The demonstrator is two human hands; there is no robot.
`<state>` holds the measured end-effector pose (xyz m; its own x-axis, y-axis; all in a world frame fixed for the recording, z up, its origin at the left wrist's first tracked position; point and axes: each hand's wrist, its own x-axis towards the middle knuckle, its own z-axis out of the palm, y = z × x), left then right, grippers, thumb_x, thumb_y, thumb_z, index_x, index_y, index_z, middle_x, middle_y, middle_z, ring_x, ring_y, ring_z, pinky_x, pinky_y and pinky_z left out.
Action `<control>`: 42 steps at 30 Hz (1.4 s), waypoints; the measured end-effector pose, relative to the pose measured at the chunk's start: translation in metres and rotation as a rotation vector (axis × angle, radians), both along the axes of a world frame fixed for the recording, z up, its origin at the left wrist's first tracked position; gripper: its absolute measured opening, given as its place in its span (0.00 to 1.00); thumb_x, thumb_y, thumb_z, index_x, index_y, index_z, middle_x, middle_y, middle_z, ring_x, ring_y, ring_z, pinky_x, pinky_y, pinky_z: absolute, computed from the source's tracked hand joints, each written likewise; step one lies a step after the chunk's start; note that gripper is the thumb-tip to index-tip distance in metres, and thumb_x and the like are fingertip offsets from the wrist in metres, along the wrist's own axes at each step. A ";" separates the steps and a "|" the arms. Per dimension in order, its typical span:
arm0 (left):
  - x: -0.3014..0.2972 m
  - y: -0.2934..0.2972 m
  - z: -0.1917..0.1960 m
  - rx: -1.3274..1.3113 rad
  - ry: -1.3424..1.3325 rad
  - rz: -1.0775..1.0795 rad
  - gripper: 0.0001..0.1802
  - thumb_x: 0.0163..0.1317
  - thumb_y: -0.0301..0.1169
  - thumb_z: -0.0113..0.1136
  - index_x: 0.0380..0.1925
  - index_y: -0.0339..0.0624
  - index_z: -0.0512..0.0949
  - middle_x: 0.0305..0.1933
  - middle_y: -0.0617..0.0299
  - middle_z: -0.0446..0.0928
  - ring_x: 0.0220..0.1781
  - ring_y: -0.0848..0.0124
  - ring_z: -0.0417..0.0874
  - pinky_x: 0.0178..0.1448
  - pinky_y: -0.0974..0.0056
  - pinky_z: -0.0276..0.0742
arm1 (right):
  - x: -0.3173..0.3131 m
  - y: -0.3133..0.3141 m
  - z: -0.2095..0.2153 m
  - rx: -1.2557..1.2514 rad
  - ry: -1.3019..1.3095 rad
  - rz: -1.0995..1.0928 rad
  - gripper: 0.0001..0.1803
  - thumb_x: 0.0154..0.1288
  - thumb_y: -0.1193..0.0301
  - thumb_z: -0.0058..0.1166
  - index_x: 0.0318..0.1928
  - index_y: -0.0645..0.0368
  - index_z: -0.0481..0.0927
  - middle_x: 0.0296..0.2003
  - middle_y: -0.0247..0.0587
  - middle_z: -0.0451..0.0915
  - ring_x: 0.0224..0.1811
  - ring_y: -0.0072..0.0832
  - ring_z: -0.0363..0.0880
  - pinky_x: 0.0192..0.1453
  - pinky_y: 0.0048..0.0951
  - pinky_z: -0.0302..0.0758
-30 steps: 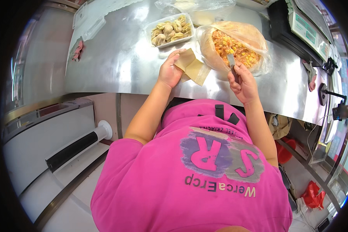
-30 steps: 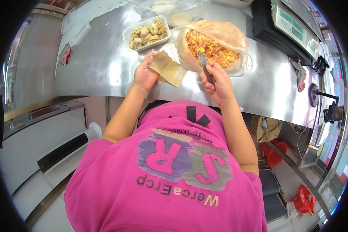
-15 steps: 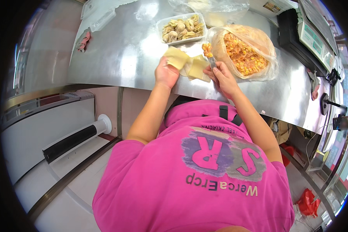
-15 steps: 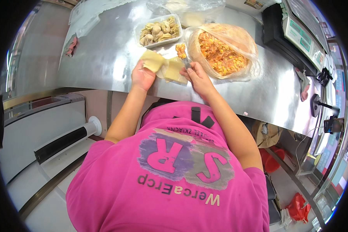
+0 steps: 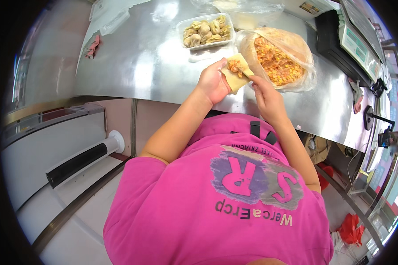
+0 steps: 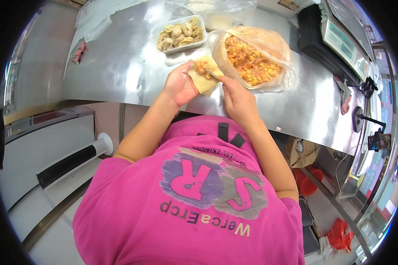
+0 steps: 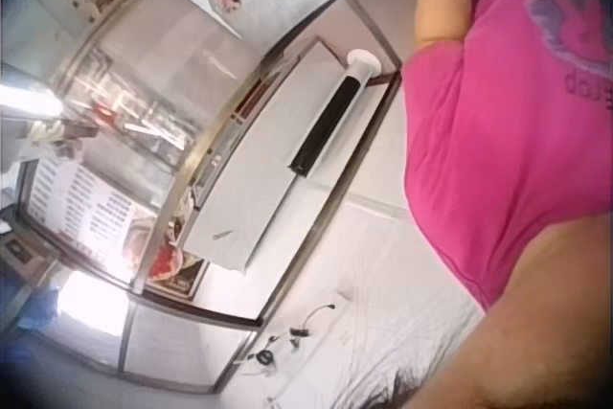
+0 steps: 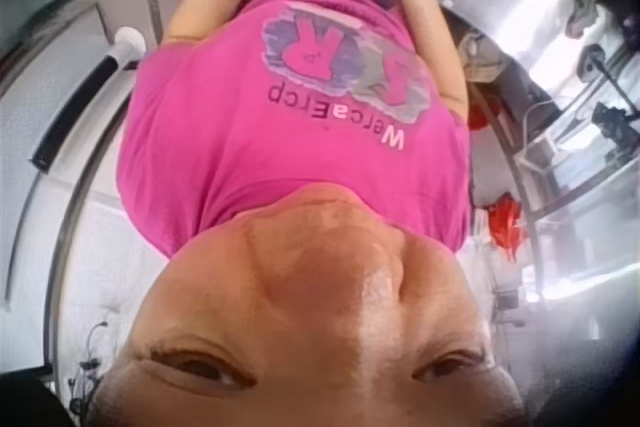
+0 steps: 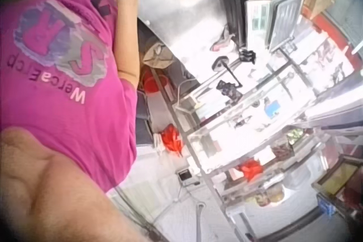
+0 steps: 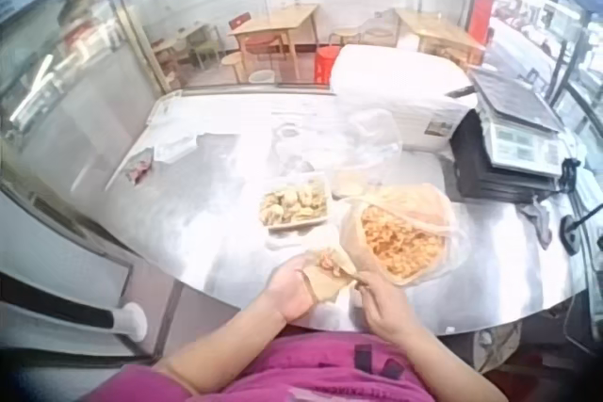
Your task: The person assembles wontons by placing filling onto square wrappers, folding them, and placing the finished items into a container. The person also briefly handles a plastic bag and interacts with a customer at the counter.
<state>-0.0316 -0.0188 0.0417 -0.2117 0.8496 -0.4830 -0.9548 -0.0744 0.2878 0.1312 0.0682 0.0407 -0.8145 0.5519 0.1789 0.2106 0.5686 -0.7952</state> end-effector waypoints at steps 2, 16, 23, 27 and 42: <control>0.005 0.008 0.004 0.044 -0.038 -0.033 0.22 0.67 0.37 0.32 0.51 0.30 0.62 0.53 0.45 0.68 0.55 0.53 0.71 0.61 0.51 0.65 | 0.010 0.001 0.011 0.209 -0.095 0.013 0.17 0.56 0.77 0.47 0.48 0.52 0.75 0.33 0.39 0.76 0.33 0.35 0.77 0.33 0.31 0.73; 0.033 0.043 0.023 0.076 0.048 -0.022 0.22 0.68 0.35 0.33 0.55 0.30 0.59 0.56 0.47 0.65 0.58 0.56 0.68 0.63 0.52 0.63 | 0.051 0.018 0.055 0.580 -0.090 -0.191 0.11 0.49 0.76 0.56 0.36 0.51 0.82 0.28 0.35 0.78 0.29 0.30 0.77 0.30 0.28 0.73; 0.037 0.061 0.025 0.095 0.053 -0.073 0.23 0.68 0.34 0.31 0.58 0.30 0.55 0.60 0.46 0.62 0.61 0.55 0.65 0.65 0.51 0.61 | 0.069 0.058 0.034 0.684 -0.100 -0.297 0.10 0.49 0.75 0.55 0.35 0.52 0.82 0.27 0.35 0.78 0.28 0.30 0.77 0.29 0.28 0.73; 0.038 0.073 0.028 0.137 0.006 -0.141 0.24 0.68 0.36 0.28 0.59 0.30 0.54 0.60 0.45 0.62 0.62 0.53 0.64 0.64 0.49 0.62 | 0.089 0.084 -0.014 0.492 -0.086 -0.363 0.08 0.52 0.73 0.55 0.35 0.49 0.83 0.28 0.35 0.79 0.28 0.31 0.77 0.30 0.28 0.74; 0.055 0.083 0.023 0.024 0.110 -0.158 0.21 0.66 0.29 0.37 0.58 0.32 0.56 0.59 0.46 0.63 0.59 0.54 0.68 0.60 0.50 0.68 | 0.078 0.060 0.031 0.510 0.040 -0.294 0.10 0.50 0.77 0.54 0.34 0.53 0.81 0.27 0.36 0.79 0.26 0.33 0.78 0.27 0.29 0.73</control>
<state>0.0238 0.0642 0.0649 -0.1254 0.8877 -0.4431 -0.9179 0.0657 0.3913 0.2091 0.1286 0.0721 -0.6275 0.5899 0.5082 0.3928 0.8034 -0.4475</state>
